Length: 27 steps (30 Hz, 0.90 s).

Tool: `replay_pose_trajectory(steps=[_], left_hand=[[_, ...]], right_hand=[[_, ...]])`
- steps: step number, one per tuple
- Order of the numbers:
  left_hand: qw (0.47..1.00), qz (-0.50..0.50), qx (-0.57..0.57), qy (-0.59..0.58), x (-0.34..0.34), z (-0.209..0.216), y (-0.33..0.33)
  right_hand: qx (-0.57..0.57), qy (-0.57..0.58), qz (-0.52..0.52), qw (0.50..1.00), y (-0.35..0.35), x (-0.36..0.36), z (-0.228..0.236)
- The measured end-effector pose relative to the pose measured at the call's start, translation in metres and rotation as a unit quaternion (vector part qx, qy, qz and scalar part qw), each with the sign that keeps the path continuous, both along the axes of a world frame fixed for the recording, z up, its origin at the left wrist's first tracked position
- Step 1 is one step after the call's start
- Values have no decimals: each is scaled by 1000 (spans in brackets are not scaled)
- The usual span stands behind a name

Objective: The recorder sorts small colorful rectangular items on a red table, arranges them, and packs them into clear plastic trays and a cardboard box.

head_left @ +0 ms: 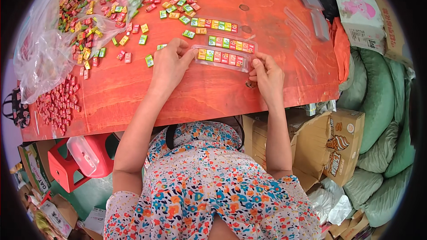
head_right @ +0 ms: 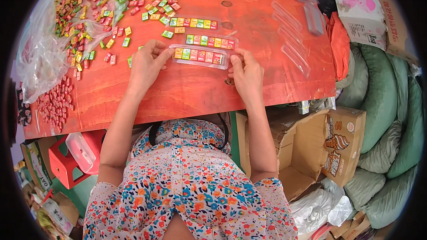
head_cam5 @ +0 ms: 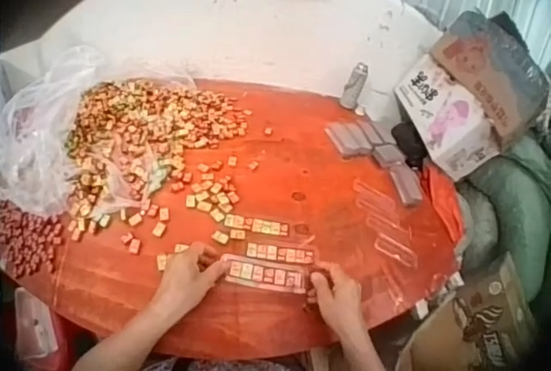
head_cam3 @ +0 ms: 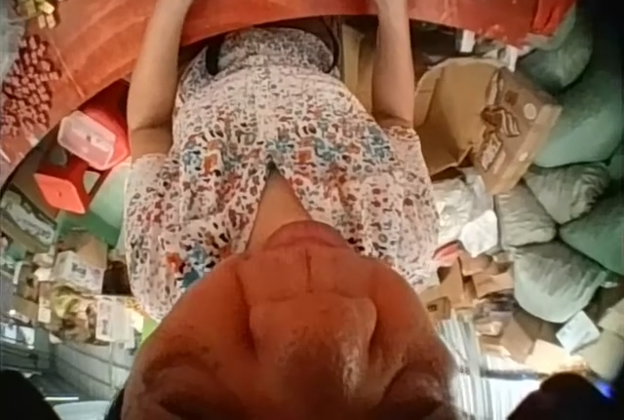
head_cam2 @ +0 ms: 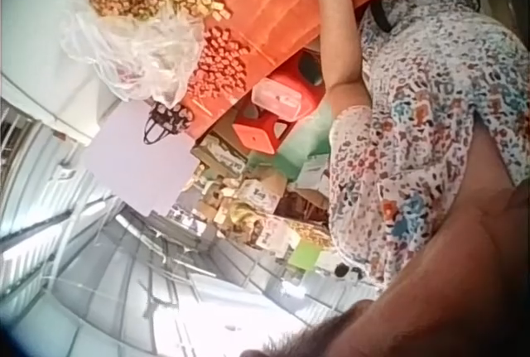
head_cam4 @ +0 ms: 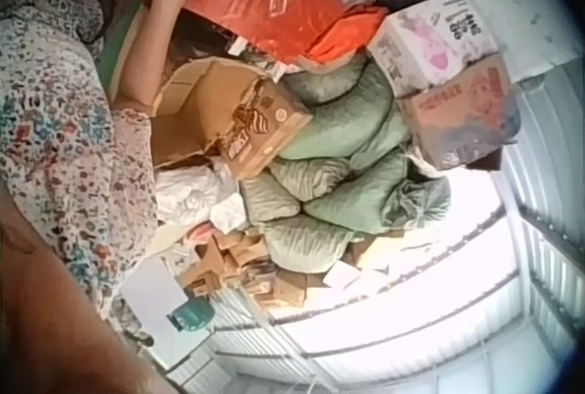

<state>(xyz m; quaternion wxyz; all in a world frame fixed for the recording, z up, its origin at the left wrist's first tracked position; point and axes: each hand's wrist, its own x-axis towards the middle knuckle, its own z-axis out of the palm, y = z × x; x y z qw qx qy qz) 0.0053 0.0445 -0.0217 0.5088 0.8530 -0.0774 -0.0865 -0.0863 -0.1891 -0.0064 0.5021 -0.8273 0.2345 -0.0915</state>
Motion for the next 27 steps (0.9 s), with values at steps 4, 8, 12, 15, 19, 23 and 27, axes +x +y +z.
replay_pose_trajectory(steps=[4, 8, 12, 15, 19, 23, 27], left_hand=[[999, -9, -35, 31, -2, 2, -2], [997, 6, -66, 47, -4, 3, -3], [989, 15, -136, 53, -11, -8, -2], [991, 3, -119, 64, -14, -3, -2], [994, 4, -101, 32, -23, -8, 1], [994, -1, -109, -9, -47, -6, 15], [998, 2, -68, 6, -73, -1, 41]], right_hand=[[-79, -68, 38, 994, -1, -6, -8], [-216, -108, 50, 969, 13, -9, -11], [-249, -126, 67, 958, 25, -7, -9], [-255, -119, 79, 956, 14, -7, -10], [-243, -89, 42, 965, 20, -6, 11], [-239, -179, 201, 933, 57, 20, 34], [-251, -262, 396, 843, 118, 57, 27]])
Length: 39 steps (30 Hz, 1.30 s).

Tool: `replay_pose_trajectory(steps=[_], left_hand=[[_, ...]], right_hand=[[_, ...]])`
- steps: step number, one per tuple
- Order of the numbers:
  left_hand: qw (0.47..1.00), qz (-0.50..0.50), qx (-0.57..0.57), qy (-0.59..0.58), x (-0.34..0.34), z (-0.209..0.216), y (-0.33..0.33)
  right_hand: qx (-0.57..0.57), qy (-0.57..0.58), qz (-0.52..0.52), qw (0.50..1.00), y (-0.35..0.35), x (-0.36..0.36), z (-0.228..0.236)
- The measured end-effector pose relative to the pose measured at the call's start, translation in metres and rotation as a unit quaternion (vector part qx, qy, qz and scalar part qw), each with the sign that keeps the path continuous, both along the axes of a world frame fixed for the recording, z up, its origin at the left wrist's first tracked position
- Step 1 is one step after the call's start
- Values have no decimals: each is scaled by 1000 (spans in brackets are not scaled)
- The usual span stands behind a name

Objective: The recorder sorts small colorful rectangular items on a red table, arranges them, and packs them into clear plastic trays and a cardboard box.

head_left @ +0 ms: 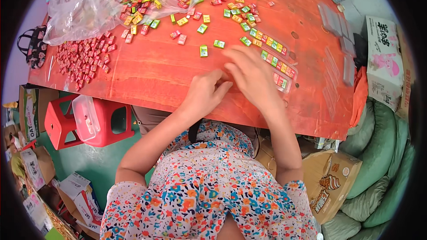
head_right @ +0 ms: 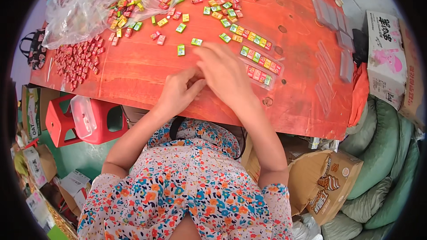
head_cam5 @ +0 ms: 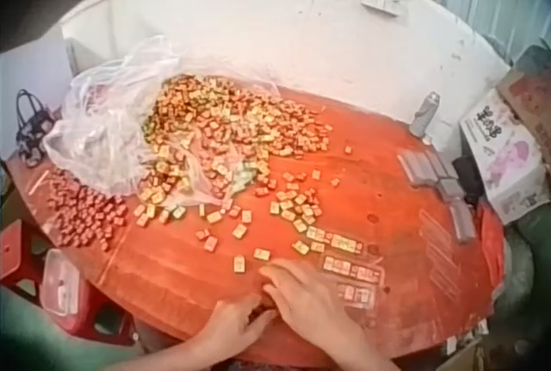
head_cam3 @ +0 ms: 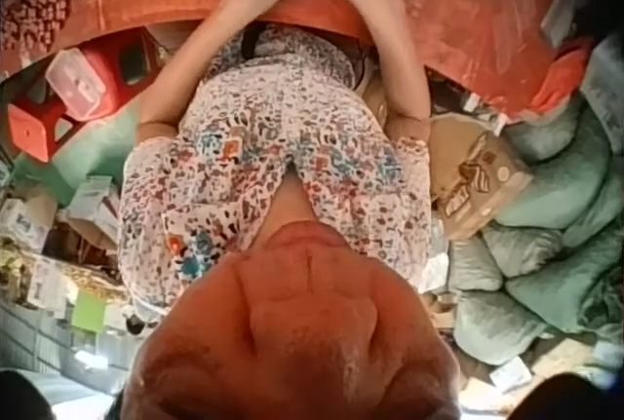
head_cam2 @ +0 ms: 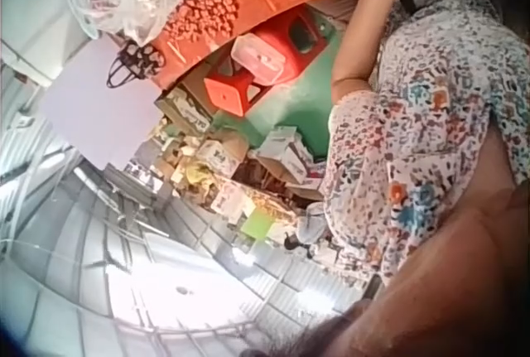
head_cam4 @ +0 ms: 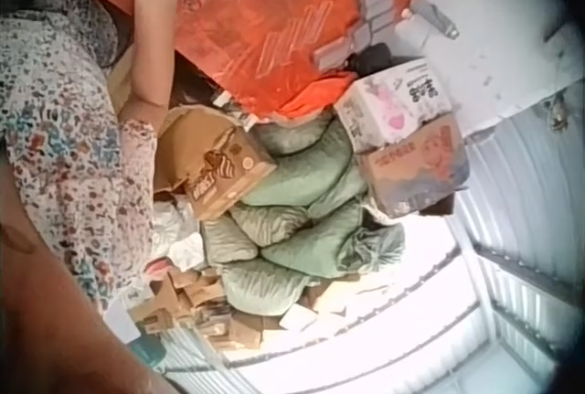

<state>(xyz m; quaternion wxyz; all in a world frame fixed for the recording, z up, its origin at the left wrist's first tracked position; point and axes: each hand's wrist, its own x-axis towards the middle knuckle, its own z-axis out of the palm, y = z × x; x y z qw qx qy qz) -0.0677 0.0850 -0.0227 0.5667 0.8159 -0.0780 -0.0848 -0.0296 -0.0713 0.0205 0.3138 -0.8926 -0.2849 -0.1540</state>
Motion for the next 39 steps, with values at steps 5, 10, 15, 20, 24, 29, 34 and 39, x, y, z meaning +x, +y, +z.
replay_pose_trajectory(steps=[5, 10, 15, 20, 24, 29, 34, 39], left_hand=[[1000, -7, -20, 8, -11, -2, 14], [996, 18, -51, 68, -13, 9, 15], [994, 19, -91, 63, -11, 1, 16], [995, 14, -63, 80, 6, 8, 11], [998, 9, -52, 35, 33, 10, -7], [999, -22, -29, 33, 47, 6, -28], [999, -22, -30, 31, 50, 4, -36], [997, -37, -26, 61, 52, 4, -40]], right_hand=[[-123, -11, 32, 992, 41, 34, -23], [-119, 2, 40, 992, 47, 36, -42], [-41, 36, 9, 998, 28, 10, -25], [5, 40, -86, 995, -51, -33, 1], [-7, 84, -183, 979, -120, -49, -2], [-65, 69, -183, 979, -141, -47, -10], [-20, 59, -171, 983, -143, -46, -20], [5, 53, -175, 983, -139, -50, -24]])
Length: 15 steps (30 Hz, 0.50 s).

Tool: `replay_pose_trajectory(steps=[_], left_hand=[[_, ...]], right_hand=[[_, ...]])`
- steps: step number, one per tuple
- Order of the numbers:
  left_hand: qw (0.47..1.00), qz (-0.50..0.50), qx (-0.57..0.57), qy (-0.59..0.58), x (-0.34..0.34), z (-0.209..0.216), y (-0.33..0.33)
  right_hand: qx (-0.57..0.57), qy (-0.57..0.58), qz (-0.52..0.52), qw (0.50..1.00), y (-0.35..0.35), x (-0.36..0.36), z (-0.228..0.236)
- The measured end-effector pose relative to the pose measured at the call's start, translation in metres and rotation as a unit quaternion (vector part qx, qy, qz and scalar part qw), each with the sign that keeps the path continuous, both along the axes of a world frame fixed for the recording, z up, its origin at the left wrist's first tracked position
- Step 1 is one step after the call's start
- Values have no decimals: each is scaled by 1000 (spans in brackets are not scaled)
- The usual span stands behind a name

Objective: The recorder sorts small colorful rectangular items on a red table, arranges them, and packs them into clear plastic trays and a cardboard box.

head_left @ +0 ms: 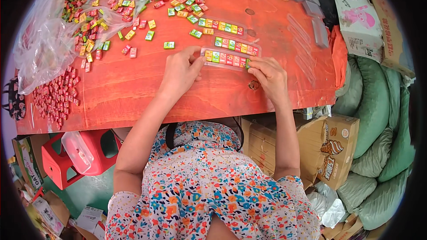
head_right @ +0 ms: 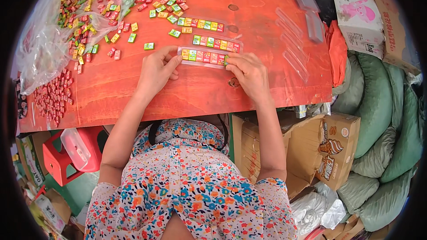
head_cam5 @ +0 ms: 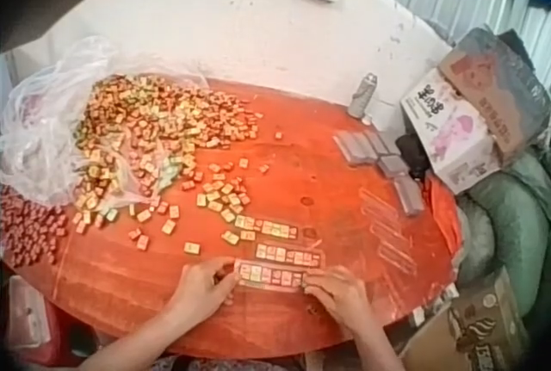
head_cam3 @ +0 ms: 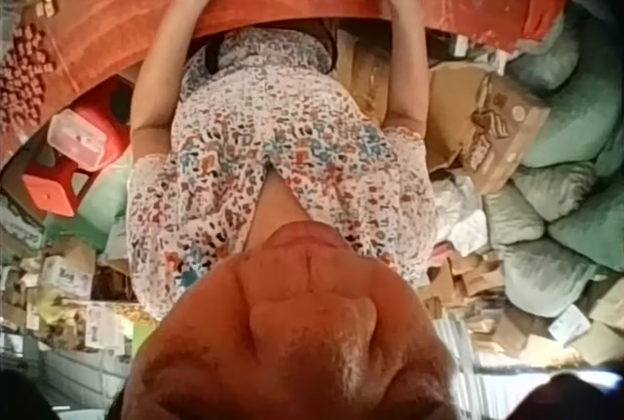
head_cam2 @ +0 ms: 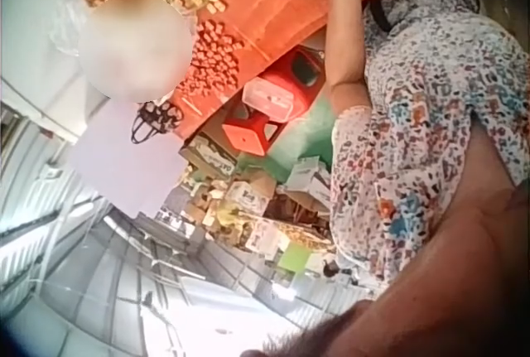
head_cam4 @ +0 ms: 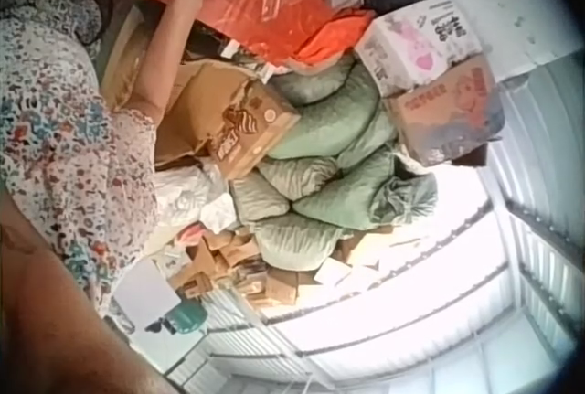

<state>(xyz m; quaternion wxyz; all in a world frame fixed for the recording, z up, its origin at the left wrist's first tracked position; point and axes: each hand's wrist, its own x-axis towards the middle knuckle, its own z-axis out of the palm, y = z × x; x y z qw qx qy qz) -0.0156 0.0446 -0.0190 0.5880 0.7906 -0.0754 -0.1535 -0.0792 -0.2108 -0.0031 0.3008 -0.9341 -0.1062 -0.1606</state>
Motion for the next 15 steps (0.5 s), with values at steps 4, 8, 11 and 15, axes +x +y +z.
replay_pose_trajectory(steps=[4, 8, 11, 15], left_hand=[[1000, 3, -5, 5, 0, -1, -2], [1000, 4, -8, 2, 1, -1, -1], [1000, 12, -3, -3, 4, 0, -2], [999, 4, 32, 15, 9, 7, -4]], right_hand=[[-60, -57, -5, 997, -1, -2, -10], [-87, -74, -5, 993, 2, -8, -10], [-102, -99, -15, 990, 8, -14, -2], [81, -4, -203, 976, 17, -14, 0]])
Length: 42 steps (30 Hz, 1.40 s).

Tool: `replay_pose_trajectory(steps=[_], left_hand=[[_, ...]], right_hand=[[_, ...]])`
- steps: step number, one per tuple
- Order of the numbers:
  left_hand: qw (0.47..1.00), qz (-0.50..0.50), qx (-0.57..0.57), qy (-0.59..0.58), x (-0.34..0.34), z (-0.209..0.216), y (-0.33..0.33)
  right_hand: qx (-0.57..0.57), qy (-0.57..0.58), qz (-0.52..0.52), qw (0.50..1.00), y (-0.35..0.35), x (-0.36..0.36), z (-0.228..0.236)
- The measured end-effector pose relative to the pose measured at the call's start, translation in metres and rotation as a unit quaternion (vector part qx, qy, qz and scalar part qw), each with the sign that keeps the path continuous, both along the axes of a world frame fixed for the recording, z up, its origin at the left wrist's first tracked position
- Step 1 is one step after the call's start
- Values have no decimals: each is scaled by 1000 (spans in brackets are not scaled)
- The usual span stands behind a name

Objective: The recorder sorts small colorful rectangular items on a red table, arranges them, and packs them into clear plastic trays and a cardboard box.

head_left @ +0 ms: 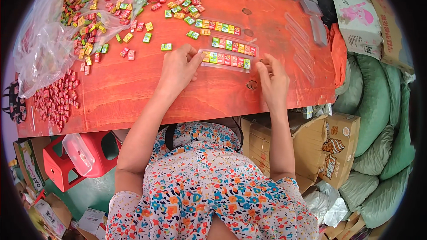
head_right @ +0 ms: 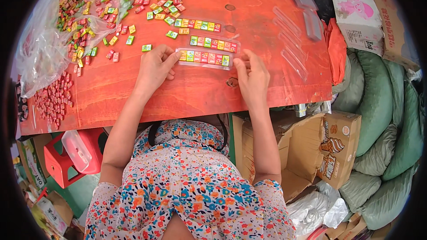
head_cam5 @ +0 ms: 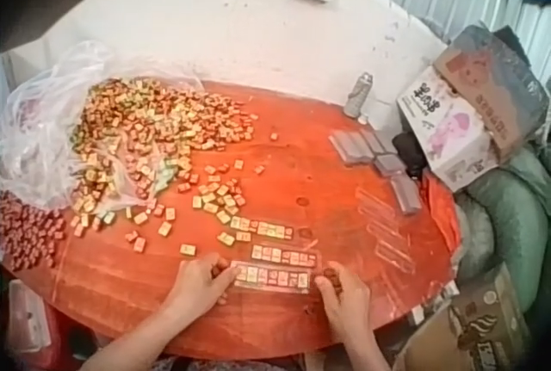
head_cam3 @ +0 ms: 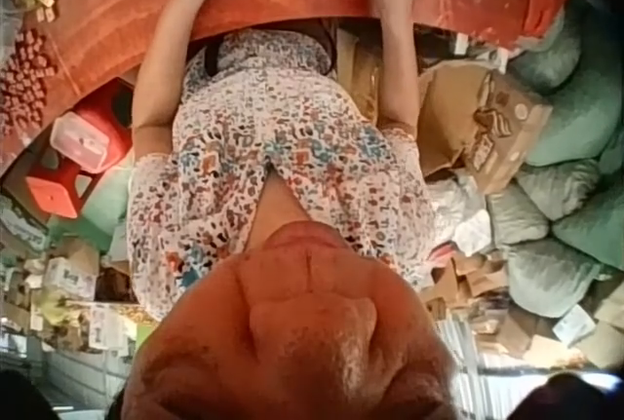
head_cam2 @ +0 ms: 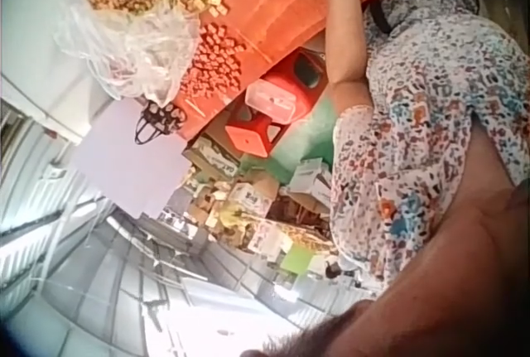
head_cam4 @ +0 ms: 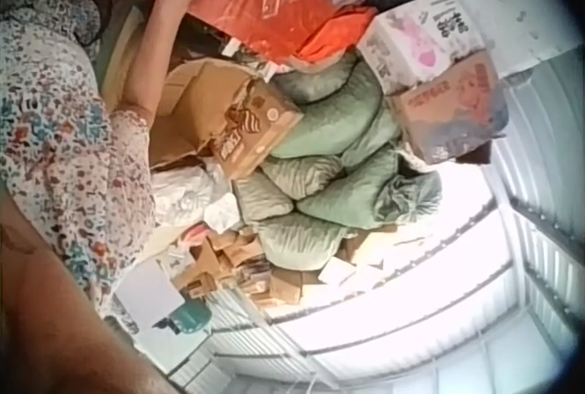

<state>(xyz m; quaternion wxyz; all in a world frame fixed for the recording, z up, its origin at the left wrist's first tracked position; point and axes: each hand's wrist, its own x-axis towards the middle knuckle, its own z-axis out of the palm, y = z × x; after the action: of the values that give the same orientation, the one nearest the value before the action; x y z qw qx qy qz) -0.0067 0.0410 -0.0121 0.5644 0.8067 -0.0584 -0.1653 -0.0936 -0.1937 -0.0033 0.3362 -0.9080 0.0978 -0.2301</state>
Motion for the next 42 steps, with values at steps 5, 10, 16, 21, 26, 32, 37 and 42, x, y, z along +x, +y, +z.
replay_pose_trajectory(steps=[5, 10, 16, 21, 26, 32, 37, 42], left_hand=[[1000, 0, 16, -8, 1, 0, -4], [999, -10, 41, -27, 5, -7, -6], [999, 3, -44, 9, 6, 7, -14], [990, -18, 64, -122, 37, 8, -37], [962, -3, 163, -218, 32, -8, -46], [989, 17, 46, -140, 32, -19, -42], [994, 37, -40, -95, 39, 5, -32], [994, 30, 19, -105, 85, 19, -31]], right_hand=[[158, 104, -28, 982, 3, 7, -8], [216, 143, -19, 966, 4, 13, -8], [350, 123, -7, 928, -10, 11, -1], [311, 104, -5, 945, -25, 35, 4], [172, 170, -51, 969, -23, 41, -1], [322, 168, -14, 932, -28, 41, -5], [361, 153, 0, 920, -18, 52, 13], [356, 125, 13, 926, -19, 98, 10]])
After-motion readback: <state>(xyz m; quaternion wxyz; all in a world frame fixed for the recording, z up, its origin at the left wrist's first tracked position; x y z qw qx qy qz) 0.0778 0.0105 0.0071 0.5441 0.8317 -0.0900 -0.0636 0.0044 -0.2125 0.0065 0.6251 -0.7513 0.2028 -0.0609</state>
